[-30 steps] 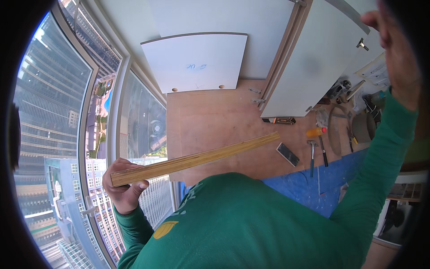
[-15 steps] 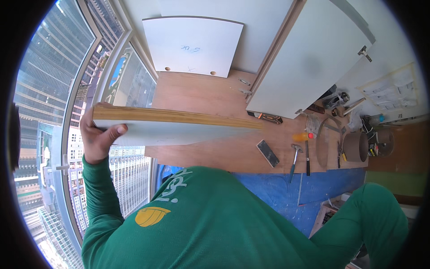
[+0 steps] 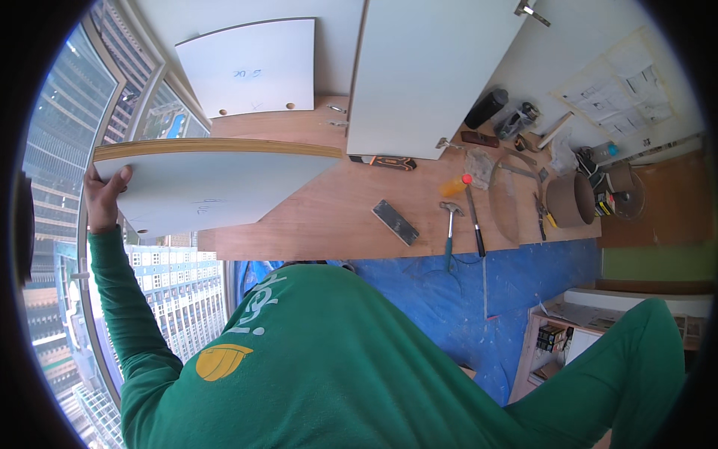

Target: The person applies glue from a bottle along the edge of a white board panel, then uses a hand plane to smooth the same edge. The person handles the board and tools on a blue tarp-covered floor in a high-rise room.

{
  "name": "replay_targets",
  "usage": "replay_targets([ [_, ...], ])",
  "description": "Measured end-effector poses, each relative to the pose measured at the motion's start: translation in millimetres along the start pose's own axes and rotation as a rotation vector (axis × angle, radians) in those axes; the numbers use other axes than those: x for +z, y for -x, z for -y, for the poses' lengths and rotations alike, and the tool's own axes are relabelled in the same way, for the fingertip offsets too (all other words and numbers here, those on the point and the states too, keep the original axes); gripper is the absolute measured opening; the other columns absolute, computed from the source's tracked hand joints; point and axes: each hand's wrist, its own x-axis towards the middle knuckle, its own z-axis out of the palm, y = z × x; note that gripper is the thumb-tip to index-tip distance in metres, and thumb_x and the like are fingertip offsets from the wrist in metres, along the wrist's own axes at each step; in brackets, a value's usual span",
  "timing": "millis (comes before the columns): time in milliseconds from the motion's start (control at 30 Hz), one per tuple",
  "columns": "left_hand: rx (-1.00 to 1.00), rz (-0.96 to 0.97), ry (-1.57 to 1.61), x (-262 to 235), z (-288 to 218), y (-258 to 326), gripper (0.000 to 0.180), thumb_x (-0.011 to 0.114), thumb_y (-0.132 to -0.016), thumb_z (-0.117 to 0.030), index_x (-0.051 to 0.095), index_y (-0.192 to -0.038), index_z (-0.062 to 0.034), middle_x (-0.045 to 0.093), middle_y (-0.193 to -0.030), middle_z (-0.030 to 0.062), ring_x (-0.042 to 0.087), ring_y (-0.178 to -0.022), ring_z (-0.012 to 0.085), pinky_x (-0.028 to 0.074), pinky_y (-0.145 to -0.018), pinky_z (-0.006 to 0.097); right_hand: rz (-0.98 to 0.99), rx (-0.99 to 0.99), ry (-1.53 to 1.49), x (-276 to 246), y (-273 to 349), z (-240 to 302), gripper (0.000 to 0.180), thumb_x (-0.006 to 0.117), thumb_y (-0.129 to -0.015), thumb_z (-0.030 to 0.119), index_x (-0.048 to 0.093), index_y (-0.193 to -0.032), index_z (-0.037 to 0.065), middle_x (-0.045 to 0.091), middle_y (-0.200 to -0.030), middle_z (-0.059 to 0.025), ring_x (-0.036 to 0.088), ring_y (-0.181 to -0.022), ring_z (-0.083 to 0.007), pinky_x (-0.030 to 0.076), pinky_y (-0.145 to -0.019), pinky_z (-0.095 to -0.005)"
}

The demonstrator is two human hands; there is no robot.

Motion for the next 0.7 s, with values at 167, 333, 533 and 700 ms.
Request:
replay_targets([
  [167,-0.036,-0.071,-0.046,1.6,2.3,-0.3,0.038,0.084,-0.083,-0.028,0.07,-0.108,-0.0032,0.067,-0.084,0.0003,0.056,-0.071,0.0083,0.042,-0.065,0.024,-0.009,0.037,0.006,6.2,21.1,-4.1,0.022,0.062,-0.097,0.018,0.068,-0.118,0.011,0.063,-0.076,-0.0052,0.066,-0.068,-0.0197,0.059,-0.065,-0.0346],
  [333,-0.039,-0.083,-0.094,-3.2,13.7,-4.6,0.041,0.083,-0.084,-0.031,0.07,-0.112,-0.004,0.067,-0.085,-0.0008,0.056,-0.071,0.0076,0.042,-0.064,0.024,-0.019,0.054,0.012,10.7,31.1,-6.6,0.022,0.062,-0.098,0.019,0.068,-0.117,0.011,0.063,-0.077,-0.0053,0.066,-0.068,-0.0196,0.058,-0.064,-0.0342],
  [533,-0.034,-0.072,-0.116,-14.0,18.3,-2.3,0.041,0.082,-0.085,-0.031,0.07,-0.113,-0.0043,0.068,-0.086,-0.0012,0.056,-0.072,0.0067,0.041,-0.063,0.024,-0.028,0.065,0.007,17.5,38.6,-11.3,0.022,0.062,-0.098,0.019,0.067,-0.117,0.011,0.064,-0.078,-0.0054,0.066,-0.068,-0.0194,0.058,-0.063,-0.0338],
  [700,-0.043,-0.077,-0.105,-15.1,34.0,-6.3,0.048,0.083,-0.085,-0.035,0.069,-0.118,-0.0035,0.066,-0.087,-0.001,0.055,-0.073,0.0068,0.041,-0.065,0.024,-0.017,0.099,0.007,19.4,41.3,-15.1,0.022,0.063,-0.098,0.02,0.067,-0.117,0.011,0.064,-0.079,-0.0055,0.066,-0.068,-0.0193,0.058,-0.063,-0.0335],
])
